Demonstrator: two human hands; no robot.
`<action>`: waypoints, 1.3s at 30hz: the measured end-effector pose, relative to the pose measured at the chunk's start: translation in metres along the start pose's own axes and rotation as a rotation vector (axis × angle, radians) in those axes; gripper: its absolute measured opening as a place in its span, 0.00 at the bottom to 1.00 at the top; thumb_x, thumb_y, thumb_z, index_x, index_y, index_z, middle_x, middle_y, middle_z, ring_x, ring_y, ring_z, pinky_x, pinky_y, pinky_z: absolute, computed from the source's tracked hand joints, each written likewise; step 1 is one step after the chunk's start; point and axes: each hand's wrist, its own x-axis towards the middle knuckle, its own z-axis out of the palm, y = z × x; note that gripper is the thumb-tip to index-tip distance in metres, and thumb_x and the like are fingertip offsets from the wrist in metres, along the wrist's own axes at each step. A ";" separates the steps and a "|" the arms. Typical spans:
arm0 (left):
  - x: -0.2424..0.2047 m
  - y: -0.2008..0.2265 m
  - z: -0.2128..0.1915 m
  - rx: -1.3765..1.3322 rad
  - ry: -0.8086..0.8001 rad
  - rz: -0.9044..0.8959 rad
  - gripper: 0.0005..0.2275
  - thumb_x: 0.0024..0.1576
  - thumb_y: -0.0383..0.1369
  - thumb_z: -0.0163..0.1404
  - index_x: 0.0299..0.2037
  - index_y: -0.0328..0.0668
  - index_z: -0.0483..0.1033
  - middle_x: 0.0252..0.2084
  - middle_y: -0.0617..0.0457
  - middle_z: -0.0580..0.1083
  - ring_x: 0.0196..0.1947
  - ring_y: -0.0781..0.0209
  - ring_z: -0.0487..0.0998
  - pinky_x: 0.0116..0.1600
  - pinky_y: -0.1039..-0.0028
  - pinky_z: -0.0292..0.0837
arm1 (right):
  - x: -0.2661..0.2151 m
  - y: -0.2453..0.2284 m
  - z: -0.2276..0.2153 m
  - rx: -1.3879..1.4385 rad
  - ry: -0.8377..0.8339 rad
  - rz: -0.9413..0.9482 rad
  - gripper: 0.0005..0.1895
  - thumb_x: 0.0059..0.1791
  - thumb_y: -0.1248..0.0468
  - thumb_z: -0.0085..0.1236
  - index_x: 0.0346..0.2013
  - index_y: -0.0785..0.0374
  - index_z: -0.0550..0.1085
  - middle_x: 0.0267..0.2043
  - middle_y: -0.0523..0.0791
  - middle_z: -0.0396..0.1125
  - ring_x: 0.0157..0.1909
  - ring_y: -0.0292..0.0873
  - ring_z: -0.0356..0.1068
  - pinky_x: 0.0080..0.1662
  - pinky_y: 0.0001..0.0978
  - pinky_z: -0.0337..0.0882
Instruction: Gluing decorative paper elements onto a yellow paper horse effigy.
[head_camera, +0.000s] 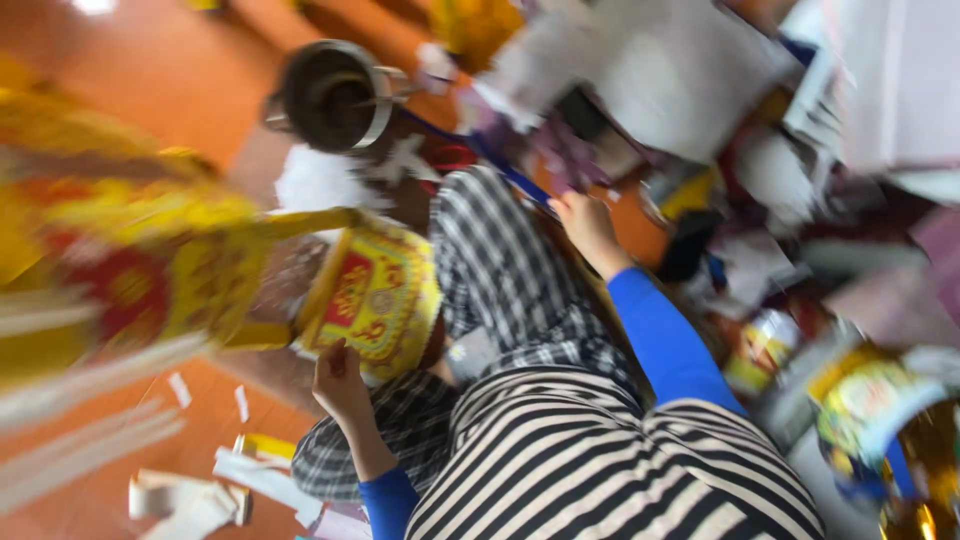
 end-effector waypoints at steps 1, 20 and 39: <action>0.001 0.019 0.008 -0.003 -0.050 0.004 0.05 0.63 0.23 0.56 0.47 0.33 0.80 0.38 0.48 0.80 0.35 0.65 0.79 0.38 0.78 0.77 | -0.004 0.013 0.000 -0.015 0.004 0.048 0.18 0.55 0.59 0.65 0.27 0.67 0.73 0.27 0.58 0.69 0.34 0.65 0.70 0.34 0.56 0.67; -0.021 0.175 0.181 0.168 -0.988 0.722 0.20 0.62 0.32 0.50 0.65 0.47 0.70 0.74 0.47 0.61 0.75 0.46 0.55 0.75 0.51 0.45 | -0.044 0.080 -0.025 0.054 0.102 0.314 0.09 0.52 0.69 0.53 0.46 0.69 0.74 0.54 0.57 0.69 0.54 0.62 0.69 0.55 0.49 0.69; -0.020 0.184 0.179 0.223 -0.986 0.706 0.23 0.61 0.33 0.51 0.68 0.51 0.67 0.74 0.50 0.60 0.75 0.49 0.55 0.75 0.52 0.46 | 0.117 0.136 0.031 -0.309 -0.042 0.342 0.22 0.57 0.69 0.48 0.67 0.69 0.67 0.81 0.51 0.45 0.80 0.59 0.43 0.69 0.68 0.52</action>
